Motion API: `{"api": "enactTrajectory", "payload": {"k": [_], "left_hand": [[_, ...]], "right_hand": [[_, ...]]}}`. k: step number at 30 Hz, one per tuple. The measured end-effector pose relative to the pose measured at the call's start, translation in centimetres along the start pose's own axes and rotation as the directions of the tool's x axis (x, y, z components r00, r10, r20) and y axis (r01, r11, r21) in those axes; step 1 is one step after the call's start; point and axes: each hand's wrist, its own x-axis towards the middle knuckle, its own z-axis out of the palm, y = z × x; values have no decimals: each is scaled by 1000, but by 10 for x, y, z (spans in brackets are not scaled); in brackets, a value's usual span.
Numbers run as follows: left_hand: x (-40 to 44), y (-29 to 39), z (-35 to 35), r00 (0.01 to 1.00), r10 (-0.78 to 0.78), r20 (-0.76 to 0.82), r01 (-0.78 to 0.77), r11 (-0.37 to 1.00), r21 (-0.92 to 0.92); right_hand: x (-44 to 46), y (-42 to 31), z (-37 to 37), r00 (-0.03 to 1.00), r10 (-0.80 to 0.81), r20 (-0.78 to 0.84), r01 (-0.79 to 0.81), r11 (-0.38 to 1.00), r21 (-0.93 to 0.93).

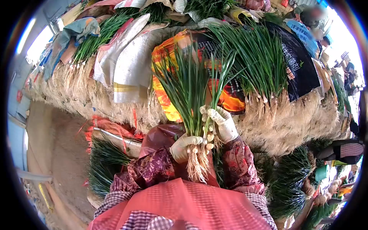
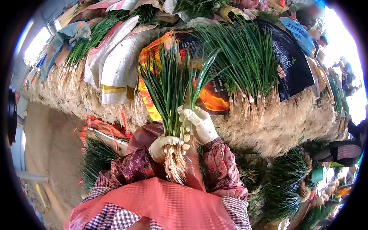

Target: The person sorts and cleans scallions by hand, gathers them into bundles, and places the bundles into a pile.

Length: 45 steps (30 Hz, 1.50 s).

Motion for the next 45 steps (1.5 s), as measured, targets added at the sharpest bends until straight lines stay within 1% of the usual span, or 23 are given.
{"api": "enactTrajectory", "payload": {"k": [3,5,8,9,11,13,15,17,19,21,23,26,27,28,31,33,34,35,37,41,43,44,45], "left_hand": [[3,3,-5,1000,-16,-11,16,1000,-25],[2,2,-10,999,-49,10,50,995,-83],[1,-1,-18,995,-30,99,45,988,-150],[1,1,-18,994,-51,101,62,991,-114],[1,-3,-14,990,-64,123,88,977,-195],[1,-6,-8,992,-49,119,78,966,-247],[0,-3,-14,985,-37,168,80,963,-256],[-7,5,-13,976,-33,217,70,983,-168],[-12,11,-16,955,8,296,41,986,-159],[-22,18,-5,967,89,238,-37,976,-217],[-16,23,-5,931,152,333,-97,980,-176],[-5,22,-3,968,133,214,-113,988,-102],[1,19,-4,974,124,189,-112,991,-72],[7,16,-4,970,113,215,-96,991,-91],[12,10,-3,995,80,58,-78,996,-40],[15,9,-10,994,76,-74,-74,997,27],[11,12,-9,992,68,-107,-55,991,119],[9,15,-5,988,69,-140,-39,978,205],[10,14,13,971,158,-179,-107,959,262],[21,7,15,932,102,-347,-42,983,177],[22,4,10,932,55,-358,15,982,190],[20,4,6,939,45,-342,30,977,212],[18,5,4,944,51,-327,24,975,221]], "right_hand": [[-3,2,-4,994,-101,44,110,947,-301],[-12,-11,-9,992,-72,-104,24,917,-399],[-10,-8,-33,964,-213,-158,171,955,-243],[-16,-18,-10,986,-38,-161,28,997,-67],[-11,-3,-2,982,102,-159,-113,992,-64],[0,9,6,992,66,-106,-46,983,179],[-2,2,-11,999,45,-21,-47,993,-109],[-24,-29,-7,968,89,-235,-183,891,-416],[-39,-31,-65,962,40,-270,-169,864,-475],[-74,-48,-87,867,295,-402,-451,119,-885],[-97,-42,-101,540,666,-514,-249,-457,-854],[-97,-83,-94,717,458,-526,-266,-518,-813],[-90,-92,-103,907,206,-368,-323,-222,-920],[-76,-102,-113,960,-127,-249,-240,83,-967],[11,-134,-114,872,-485,75,-66,-267,-962],[50,-145,-109,953,-300,37,-130,-518,-845],[51,-138,-100,949,-316,7,-140,-438,-888],[44,-135,-91,953,-228,-200,-227,-98,-969],[23,-123,-61,957,-17,-290,-279,219,-935],[-17,-52,-30,986,90,-138,-159,743,-650],[-28,-22,-17,996,-74,-55,14,711,-703],[-31,-24,-7,994,38,-105,-99,731,-675],[-27,6,-23,958,-280,-59,154,679,-718]]}}
